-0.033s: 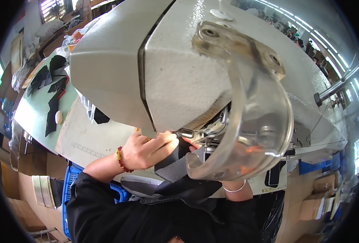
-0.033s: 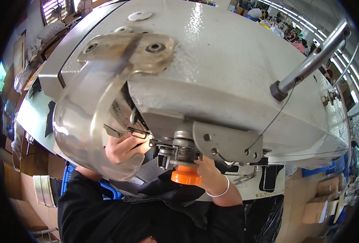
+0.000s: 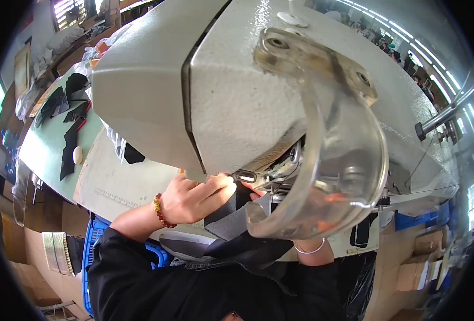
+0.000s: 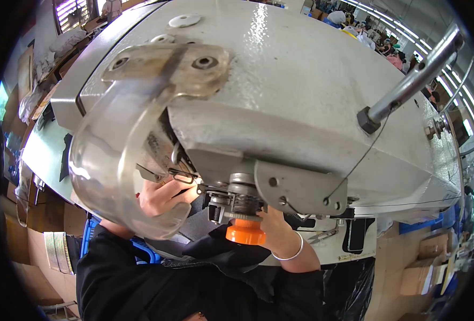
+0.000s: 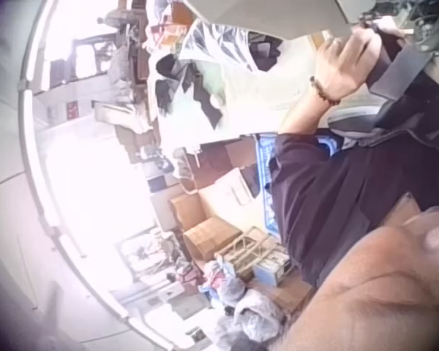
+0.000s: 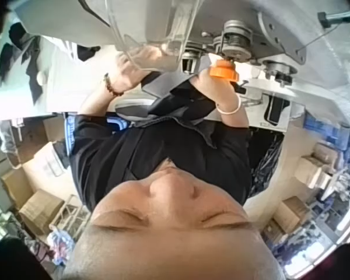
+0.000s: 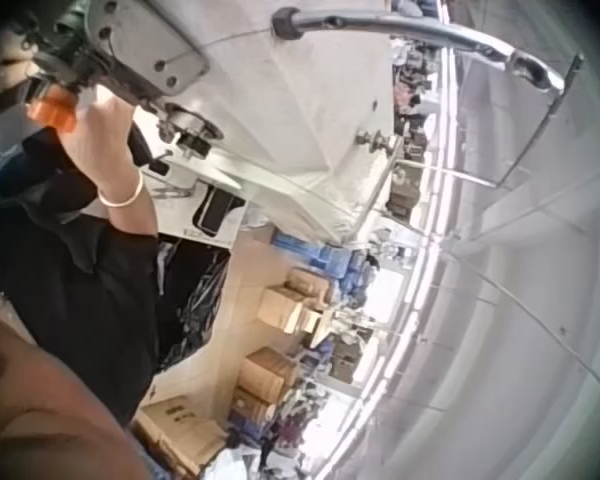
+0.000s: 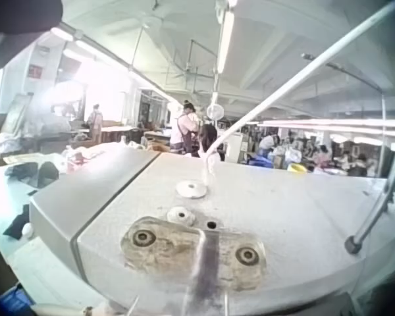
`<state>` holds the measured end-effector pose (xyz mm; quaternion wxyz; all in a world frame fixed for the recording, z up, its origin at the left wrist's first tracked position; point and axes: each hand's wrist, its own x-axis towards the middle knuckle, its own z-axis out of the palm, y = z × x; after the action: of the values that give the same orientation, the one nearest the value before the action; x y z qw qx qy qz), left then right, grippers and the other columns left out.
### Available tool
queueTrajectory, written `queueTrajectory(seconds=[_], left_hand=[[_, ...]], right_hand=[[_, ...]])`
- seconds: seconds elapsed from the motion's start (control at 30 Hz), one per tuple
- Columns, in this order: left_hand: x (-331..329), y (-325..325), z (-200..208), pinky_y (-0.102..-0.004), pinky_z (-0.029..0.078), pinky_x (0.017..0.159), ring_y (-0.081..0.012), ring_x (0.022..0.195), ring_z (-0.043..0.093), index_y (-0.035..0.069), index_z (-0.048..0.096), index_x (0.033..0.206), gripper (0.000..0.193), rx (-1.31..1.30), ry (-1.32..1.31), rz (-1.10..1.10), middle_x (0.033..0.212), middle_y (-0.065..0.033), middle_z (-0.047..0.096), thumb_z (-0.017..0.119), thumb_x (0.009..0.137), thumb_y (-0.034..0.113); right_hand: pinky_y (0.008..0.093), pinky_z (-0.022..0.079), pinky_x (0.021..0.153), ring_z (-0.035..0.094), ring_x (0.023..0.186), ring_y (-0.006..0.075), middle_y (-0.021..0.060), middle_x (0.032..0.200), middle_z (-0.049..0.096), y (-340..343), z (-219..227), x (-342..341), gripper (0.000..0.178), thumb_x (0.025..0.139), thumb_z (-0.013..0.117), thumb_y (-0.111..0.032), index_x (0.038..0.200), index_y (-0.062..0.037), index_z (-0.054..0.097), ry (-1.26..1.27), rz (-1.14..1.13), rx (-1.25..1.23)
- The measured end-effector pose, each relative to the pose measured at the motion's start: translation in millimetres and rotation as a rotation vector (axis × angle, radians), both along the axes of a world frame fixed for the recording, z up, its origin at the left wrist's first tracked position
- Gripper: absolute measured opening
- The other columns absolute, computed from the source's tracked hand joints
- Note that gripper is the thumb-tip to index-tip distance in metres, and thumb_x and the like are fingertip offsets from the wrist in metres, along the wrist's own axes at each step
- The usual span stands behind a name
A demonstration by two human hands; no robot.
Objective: Sewing together different fabric and synthetic parts of a shoe upper using an industrial sewing machine.
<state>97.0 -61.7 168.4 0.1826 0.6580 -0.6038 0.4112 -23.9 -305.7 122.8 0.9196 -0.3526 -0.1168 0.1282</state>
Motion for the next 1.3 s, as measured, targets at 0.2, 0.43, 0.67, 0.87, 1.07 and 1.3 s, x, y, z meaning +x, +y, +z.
queueTrajectory(seconds=[0.2,0.43,0.67,0.87,1.07,1.3], left_hand=[[3,-2,-10,-0.0222,0.028,0.038,-0.0037,0.044,0.037,0.010,0.072,0.102,0.029,-0.054,0.065,-0.036,0.101,-0.0007,0.069,0.068,0.074,0.004],[0,-4,-11,-0.0234,0.031,0.039,-0.0046,0.045,0.039,0.009,0.072,0.103,0.030,-0.092,0.129,-0.034,0.103,-0.0027,0.070,0.066,0.073,0.005],[1,-6,-13,-0.0277,0.047,0.059,-0.0126,0.066,0.060,0.009,0.072,0.104,0.031,-0.126,0.268,-0.077,0.103,-0.0037,0.069,0.065,0.073,0.006],[4,-5,-12,-0.0317,0.049,0.064,-0.0189,0.077,0.063,0.008,0.071,0.104,0.031,-0.098,0.184,-0.103,0.104,-0.0049,0.068,0.064,0.074,0.007],[-4,3,-2,-0.0312,0.047,0.060,-0.0174,0.069,0.061,0.009,0.070,0.108,0.036,0.023,0.236,0.010,0.106,-0.0049,0.068,0.064,0.073,0.006],[0,-1,-5,-0.0294,0.037,0.044,-0.0112,0.046,0.046,0.008,0.066,0.114,0.043,0.009,0.282,-0.089,0.109,-0.0043,0.067,0.061,0.071,0.004]], right_hand=[[0.0421,0.024,0.123,0.029,0.146,0.0316,0.0198,0.161,0.021,6,10,1,0.070,0.105,0.037,-0.041,0.155,0.0030,0.015,0.014,0.320,0.758],[0.0408,0.051,0.103,0.061,0.121,0.0274,0.0181,0.137,0.056,3,9,2,0.061,0.104,0.041,-0.046,0.140,0.0023,0.044,0.121,-0.074,0.099],[0.0403,0.054,0.097,0.064,0.115,0.0251,0.0140,0.127,0.063,8,25,4,0.048,0.100,0.054,-0.038,0.131,-0.0009,0.054,-0.255,-0.413,-0.757],[0.0431,0.051,0.092,0.065,0.107,0.0300,0.0111,0.126,0.063,9,22,7,0.038,0.082,0.070,-0.021,0.120,-0.0141,0.066,-0.733,-0.730,-1.357],[0.0449,0.048,0.092,0.063,0.106,0.0293,0.0085,0.121,0.065,5,14,9,0.037,0.076,0.071,-0.012,0.113,-0.0140,0.069,-0.893,-0.810,-1.609],[0.0439,0.050,0.088,0.065,0.103,0.0268,0.0060,0.112,0.068,8,24,7,0.035,0.075,0.069,-0.011,0.110,-0.0122,0.070,-0.832,-0.753,-1.488]])
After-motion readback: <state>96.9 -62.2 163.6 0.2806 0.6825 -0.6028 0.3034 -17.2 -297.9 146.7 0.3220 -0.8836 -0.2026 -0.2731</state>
